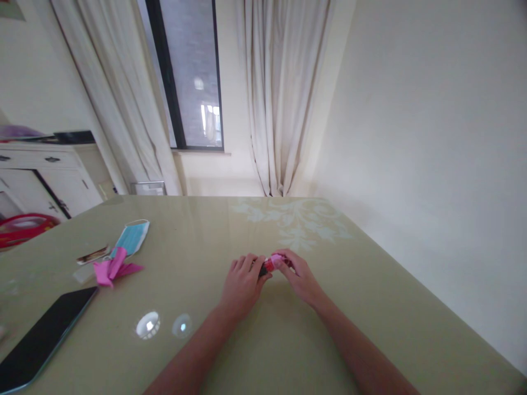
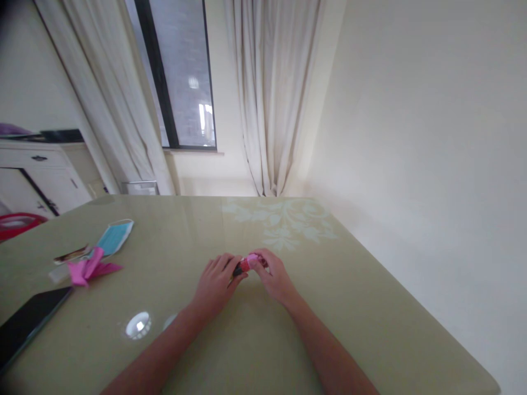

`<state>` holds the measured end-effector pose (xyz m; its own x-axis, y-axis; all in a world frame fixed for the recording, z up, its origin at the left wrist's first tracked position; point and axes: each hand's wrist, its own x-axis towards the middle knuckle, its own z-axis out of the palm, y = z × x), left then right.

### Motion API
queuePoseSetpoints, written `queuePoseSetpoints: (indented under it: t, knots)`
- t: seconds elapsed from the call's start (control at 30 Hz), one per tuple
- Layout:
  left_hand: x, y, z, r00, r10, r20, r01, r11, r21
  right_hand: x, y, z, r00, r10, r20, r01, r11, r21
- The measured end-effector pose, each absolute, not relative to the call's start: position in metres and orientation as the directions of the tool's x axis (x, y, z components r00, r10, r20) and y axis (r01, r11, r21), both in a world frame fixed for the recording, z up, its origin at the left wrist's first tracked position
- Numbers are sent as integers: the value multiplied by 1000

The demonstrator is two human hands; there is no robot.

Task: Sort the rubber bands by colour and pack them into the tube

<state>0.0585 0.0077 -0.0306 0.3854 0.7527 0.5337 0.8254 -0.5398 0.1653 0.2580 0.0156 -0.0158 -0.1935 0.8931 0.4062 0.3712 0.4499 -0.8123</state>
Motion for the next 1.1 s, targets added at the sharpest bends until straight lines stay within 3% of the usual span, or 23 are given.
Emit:
queuePoseSetpoints:
  t: [0.1,0.27,0.37,0.47,0.53,0.7,0.8,0.97,1.1]
  knots:
    - [65,3,-33,421,716,557,804,-578,136,252,14,-18,-151,911,383,415,410,-812]
    - [76,-5,-32,488,704,516,758,-635,149,252,12,-22,-79,878,473,575,427,-698]
    - [78,-9,-27,509,747,427,730,-638,246,258,10,-21,-122,876,466,604,438,-665]
    - [77,-11,-22,508,795,333,672,-607,424,263,8,-20,-196,858,474,607,486,-628]
    - [77,-12,-19,487,821,298,627,-566,535,265,9,-20,-230,846,481,560,520,-645]
    - [73,-9,-14,397,857,328,484,-499,719,262,12,-17,-159,874,459,265,486,-833]
    - [68,-4,-15,356,872,335,477,-478,738,263,15,-15,-178,888,423,149,450,-881]
    - [64,-1,-20,369,862,348,481,-498,722,266,17,-13,-164,938,307,224,338,-914]
    - [64,0,-22,370,860,353,486,-503,715,267,13,-12,-242,907,345,101,378,-921]
